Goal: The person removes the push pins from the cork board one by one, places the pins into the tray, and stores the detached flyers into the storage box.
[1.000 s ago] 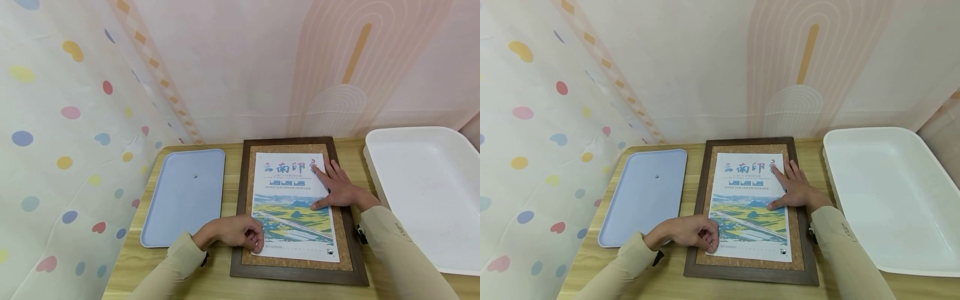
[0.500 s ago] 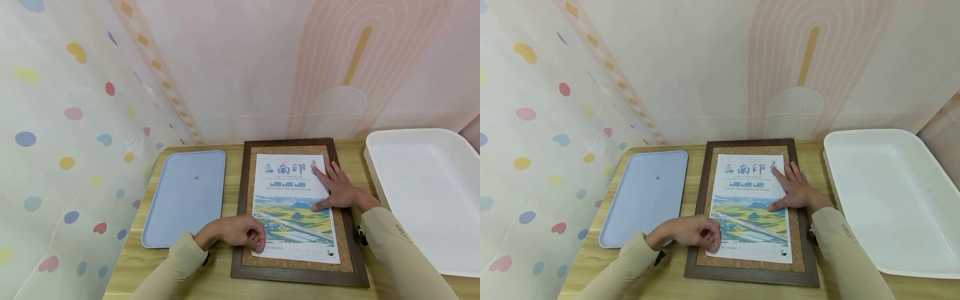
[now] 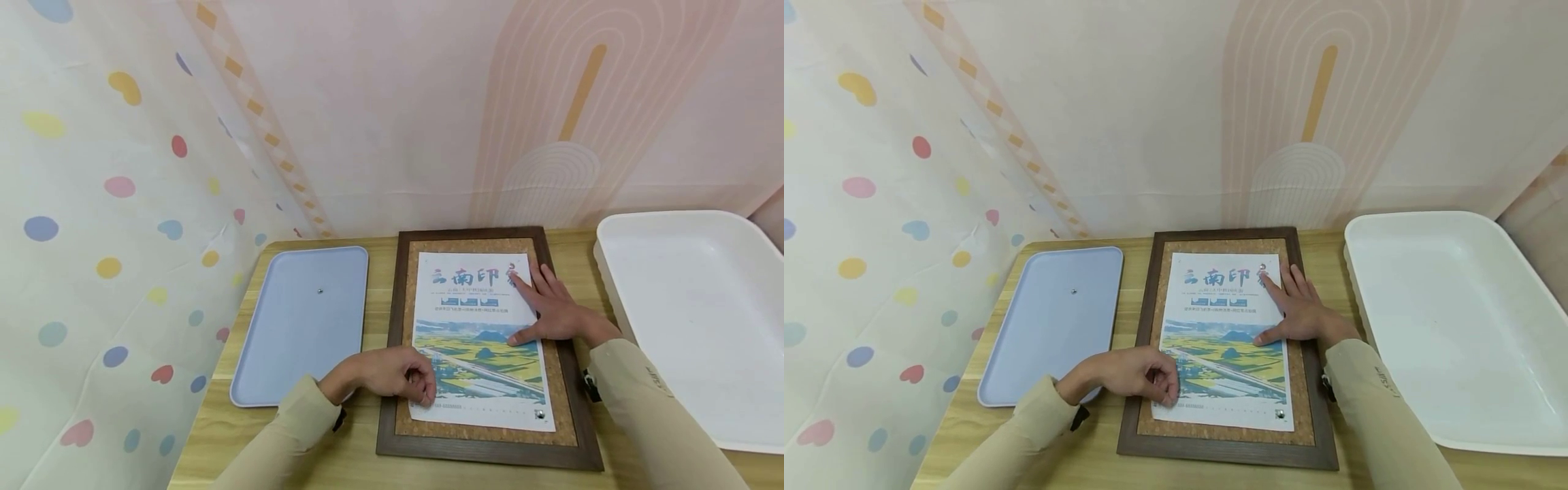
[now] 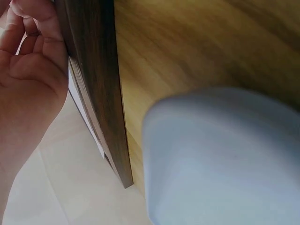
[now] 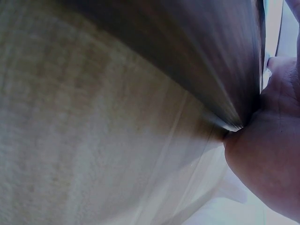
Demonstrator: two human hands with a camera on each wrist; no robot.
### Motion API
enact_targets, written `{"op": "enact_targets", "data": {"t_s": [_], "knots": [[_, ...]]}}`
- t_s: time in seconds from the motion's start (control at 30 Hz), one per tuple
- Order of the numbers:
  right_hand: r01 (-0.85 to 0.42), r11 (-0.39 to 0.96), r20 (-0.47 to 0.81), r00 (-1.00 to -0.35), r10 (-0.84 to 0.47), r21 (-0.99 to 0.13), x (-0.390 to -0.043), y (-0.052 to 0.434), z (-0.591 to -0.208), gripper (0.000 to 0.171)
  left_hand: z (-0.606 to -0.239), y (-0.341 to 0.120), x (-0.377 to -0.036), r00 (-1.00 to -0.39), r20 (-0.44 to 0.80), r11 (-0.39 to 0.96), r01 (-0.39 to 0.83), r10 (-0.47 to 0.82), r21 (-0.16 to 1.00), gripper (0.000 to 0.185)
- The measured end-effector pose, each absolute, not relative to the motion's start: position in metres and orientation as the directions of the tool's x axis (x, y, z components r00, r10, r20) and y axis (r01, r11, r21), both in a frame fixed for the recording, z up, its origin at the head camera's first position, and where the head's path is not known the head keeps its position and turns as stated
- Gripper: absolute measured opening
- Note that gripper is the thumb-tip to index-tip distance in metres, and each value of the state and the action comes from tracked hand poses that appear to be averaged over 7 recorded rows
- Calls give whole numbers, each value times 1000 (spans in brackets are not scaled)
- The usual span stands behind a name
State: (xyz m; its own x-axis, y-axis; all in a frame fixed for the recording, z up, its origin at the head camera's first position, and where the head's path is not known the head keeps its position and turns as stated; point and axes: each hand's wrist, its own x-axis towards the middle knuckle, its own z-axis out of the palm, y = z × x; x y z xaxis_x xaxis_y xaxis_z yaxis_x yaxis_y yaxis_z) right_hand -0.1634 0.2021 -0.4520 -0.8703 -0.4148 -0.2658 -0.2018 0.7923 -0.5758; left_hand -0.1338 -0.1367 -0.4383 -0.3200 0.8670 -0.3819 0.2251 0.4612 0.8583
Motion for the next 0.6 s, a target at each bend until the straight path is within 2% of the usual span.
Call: {"op": "enact_targets", "data": {"t_s": [0.3,0.6], "knots": [[-201,796,-268,-871,-413,-571,-163,203,-452,129,-437,-136,-133,-342,-381,468,225,859,855,9],[-205,793,-264,-870,-416,-574,-163,202,-452,129,-438,-139,-135,-416,-339,463,246,844,851,8]]}}
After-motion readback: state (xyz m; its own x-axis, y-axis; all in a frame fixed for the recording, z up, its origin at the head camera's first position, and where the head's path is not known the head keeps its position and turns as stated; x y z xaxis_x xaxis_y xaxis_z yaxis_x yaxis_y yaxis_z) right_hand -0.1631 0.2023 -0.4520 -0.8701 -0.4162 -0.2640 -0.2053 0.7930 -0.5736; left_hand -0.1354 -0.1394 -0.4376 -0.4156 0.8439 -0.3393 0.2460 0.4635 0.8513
